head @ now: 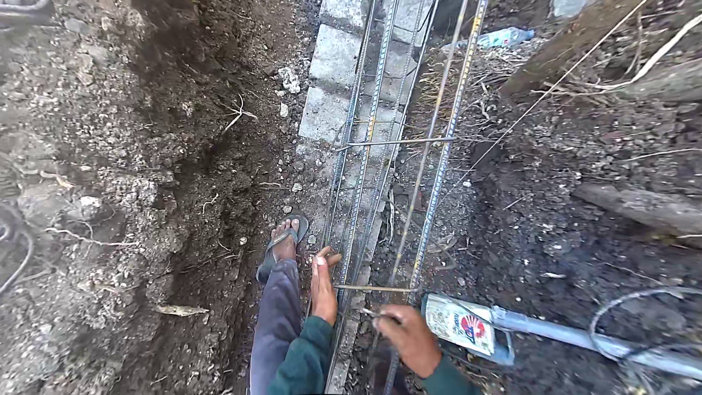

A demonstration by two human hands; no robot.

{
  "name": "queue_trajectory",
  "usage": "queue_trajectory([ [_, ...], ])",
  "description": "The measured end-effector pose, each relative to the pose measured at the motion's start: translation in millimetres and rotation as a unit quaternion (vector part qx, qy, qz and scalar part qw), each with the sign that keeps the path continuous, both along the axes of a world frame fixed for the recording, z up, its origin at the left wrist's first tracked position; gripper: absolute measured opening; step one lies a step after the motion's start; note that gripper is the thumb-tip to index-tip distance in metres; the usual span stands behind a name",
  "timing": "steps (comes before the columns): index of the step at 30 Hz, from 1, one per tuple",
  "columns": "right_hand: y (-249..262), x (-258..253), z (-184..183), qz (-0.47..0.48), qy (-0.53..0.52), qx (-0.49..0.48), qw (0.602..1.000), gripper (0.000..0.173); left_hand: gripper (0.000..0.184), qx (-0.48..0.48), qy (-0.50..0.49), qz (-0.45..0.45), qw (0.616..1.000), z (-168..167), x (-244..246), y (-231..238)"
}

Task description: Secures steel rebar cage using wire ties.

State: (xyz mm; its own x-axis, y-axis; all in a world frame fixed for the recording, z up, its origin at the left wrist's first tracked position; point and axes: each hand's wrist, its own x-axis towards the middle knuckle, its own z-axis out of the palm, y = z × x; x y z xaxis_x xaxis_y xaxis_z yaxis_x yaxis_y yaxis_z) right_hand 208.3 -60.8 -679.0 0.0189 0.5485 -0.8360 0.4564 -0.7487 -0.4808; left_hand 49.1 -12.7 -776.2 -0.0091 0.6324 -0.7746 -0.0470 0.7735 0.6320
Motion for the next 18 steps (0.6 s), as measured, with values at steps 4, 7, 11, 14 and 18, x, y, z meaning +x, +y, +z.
queue_trajectory([
  [4,-18,-19,10,0.091,0.031,0.029,0.995,0.030,0.071,-0.022,-0.022,0.020,0.999,-2,0,0],
  [7,-2,-33,11,0.122,0.008,0.000,0.993,0.033,0.075,-0.032,-0.062,0.002,0.998,-1,-2,3],
  [11,7,-35,4,0.164,0.001,-0.031,0.986,0.037,0.074,-0.045,-0.133,-0.053,0.989,-5,-14,14],
  [14,12,-46,15,0.240,-0.072,-0.019,0.968,0.035,0.070,-0.030,-0.123,-0.142,0.982,-4,-9,19],
  [18,12,-64,31,0.201,-0.246,0.171,0.933,0.029,0.062,-0.027,-0.100,-0.168,0.980,1,-6,32],
])
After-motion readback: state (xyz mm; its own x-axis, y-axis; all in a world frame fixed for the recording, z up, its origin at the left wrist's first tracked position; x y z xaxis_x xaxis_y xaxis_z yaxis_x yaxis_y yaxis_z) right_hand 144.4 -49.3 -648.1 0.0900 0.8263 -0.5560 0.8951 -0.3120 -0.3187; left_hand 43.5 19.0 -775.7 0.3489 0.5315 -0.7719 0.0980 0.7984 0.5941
